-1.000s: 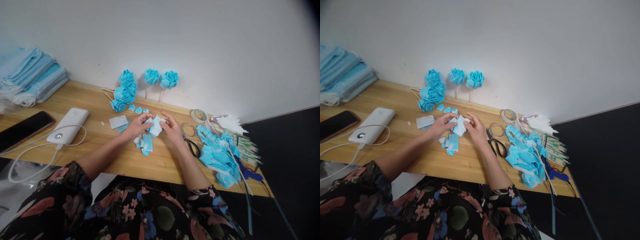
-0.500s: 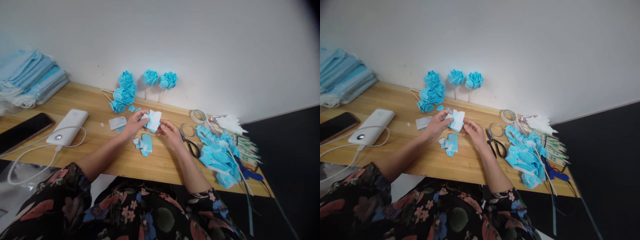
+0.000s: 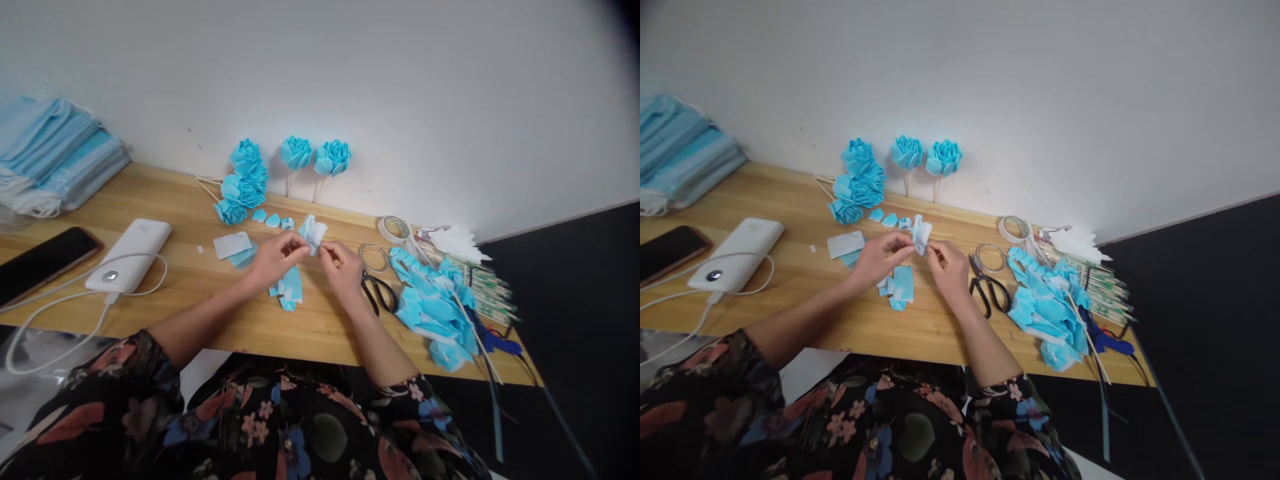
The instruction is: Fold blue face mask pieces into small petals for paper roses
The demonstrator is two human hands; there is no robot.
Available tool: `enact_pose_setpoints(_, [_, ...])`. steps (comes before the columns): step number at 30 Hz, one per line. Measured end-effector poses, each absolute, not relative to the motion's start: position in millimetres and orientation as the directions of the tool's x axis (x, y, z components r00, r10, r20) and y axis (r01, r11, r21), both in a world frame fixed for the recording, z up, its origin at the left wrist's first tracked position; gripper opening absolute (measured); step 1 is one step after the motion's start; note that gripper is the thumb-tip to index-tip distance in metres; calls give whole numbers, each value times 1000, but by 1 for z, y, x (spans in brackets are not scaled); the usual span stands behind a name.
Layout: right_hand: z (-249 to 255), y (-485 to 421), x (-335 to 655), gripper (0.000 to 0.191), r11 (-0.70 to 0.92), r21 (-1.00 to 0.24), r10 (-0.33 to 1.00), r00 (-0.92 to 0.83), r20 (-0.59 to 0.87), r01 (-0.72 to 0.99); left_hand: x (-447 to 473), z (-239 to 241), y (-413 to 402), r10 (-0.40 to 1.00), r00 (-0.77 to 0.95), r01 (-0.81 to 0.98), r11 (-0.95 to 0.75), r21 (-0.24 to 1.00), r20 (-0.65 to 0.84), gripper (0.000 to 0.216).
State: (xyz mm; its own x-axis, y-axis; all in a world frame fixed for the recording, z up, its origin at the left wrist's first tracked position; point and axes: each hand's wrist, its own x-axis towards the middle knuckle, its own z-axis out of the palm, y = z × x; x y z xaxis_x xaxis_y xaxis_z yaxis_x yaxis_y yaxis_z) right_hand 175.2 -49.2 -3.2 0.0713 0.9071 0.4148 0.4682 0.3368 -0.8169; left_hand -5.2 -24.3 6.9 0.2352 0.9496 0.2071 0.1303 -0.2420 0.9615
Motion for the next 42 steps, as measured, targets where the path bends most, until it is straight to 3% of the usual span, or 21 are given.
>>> enact_pose_setpoints(6, [-9, -53, 174, 20, 492, -650, 848, -150, 508, 579, 0, -4, -24, 955, 282, 53, -111, 992, 92, 31])
enact_pose_setpoints(14, [-9, -52, 172, 20, 459, -695, 868, -111, 485, 554, -1, -12, -15, 968, 250, 28, 18, 999, -25, 30])
enact_pose_setpoints(20, [-5, -51, 171, 17, 256, -895, 952, 66, 299, 365, -3, -6, -14, 972, 233, 16, 13, 1000, -16, 21])
enact_pose_setpoints(25, [-8, -45, 174, 20, 135, -977, 980, 126, 157, 167, -5, -1, -14, 971, 232, -33, 72, 997, -63, 19])
enact_pose_setpoints(32, [-9, -40, 176, 23, 27, -997, 984, 176, 14, -72, -7, 5, -16, 970, 234, -152, 102, 983, -65, 18])
enact_pose_setpoints(42, [-9, -39, 178, 26, -6, -992, 987, 159, -26, -127, -9, 3, -14, 957, 268, -171, 157, 973, -108, 22])
